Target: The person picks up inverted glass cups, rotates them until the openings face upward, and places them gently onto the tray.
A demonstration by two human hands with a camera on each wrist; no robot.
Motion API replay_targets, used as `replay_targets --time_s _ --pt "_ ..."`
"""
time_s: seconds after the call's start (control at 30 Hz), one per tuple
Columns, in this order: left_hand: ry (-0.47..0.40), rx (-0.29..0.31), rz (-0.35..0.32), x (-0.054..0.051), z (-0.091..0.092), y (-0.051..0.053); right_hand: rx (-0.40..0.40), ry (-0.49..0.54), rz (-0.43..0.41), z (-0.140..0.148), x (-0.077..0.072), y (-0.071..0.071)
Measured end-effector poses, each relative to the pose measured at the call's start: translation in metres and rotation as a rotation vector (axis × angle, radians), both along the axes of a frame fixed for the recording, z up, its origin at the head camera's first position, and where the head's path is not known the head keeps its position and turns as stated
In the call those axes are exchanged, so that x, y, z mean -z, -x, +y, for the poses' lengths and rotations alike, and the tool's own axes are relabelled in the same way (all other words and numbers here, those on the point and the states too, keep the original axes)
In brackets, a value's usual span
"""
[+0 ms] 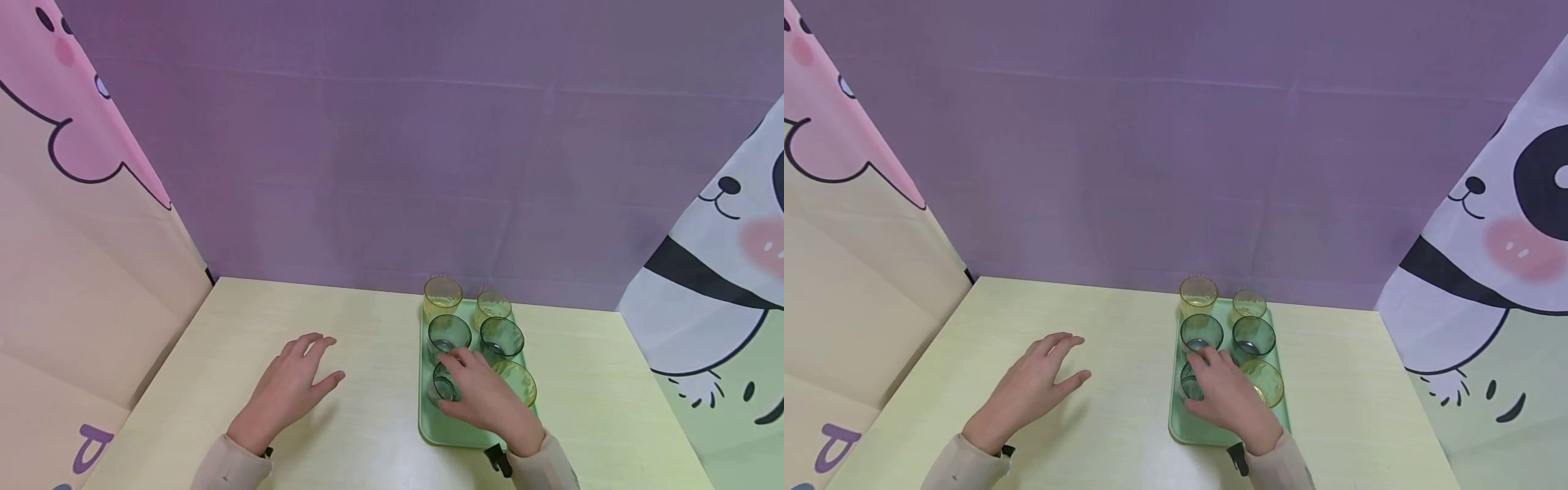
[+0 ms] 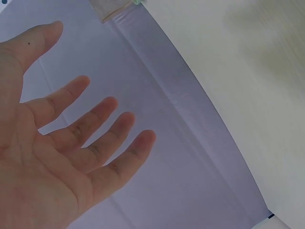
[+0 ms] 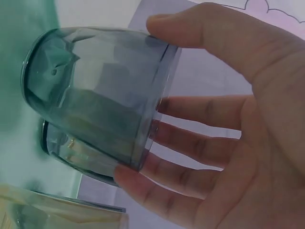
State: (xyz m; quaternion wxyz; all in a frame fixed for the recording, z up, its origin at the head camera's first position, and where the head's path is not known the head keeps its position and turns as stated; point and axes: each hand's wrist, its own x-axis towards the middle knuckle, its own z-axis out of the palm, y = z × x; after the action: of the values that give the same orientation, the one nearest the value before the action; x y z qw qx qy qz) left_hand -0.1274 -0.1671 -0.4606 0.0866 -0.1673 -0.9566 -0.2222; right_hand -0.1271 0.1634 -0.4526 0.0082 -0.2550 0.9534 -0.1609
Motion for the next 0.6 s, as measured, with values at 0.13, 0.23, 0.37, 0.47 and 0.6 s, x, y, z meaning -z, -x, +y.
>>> replay_targets --time_s 0.13,0.23,0.37,0.47,0.6 --pt "0.003 -0.001 -0.001 0.0005 -0.0003 0.0001 -0.003 -0.025 0.005 0.0006 0.0043 0.0022" --pt "0.011 -0.001 0.005 0.0005 -0.0006 0.0006 -0.012 -0.044 0.024 0.0014 0.0074 0.0035" --pt "0.023 -0.006 0.014 0.0007 -0.0013 0.0009 -0.029 -0.063 0.045 0.0019 0.0092 0.0042" --pt "0.038 -0.009 0.032 0.0015 -0.0020 0.0006 -0.040 -0.069 0.052 0.0021 0.0096 0.0038" --pt "0.081 -0.010 0.086 0.0031 -0.0028 0.0010 -0.046 -0.073 0.053 0.0021 0.0100 0.0031"
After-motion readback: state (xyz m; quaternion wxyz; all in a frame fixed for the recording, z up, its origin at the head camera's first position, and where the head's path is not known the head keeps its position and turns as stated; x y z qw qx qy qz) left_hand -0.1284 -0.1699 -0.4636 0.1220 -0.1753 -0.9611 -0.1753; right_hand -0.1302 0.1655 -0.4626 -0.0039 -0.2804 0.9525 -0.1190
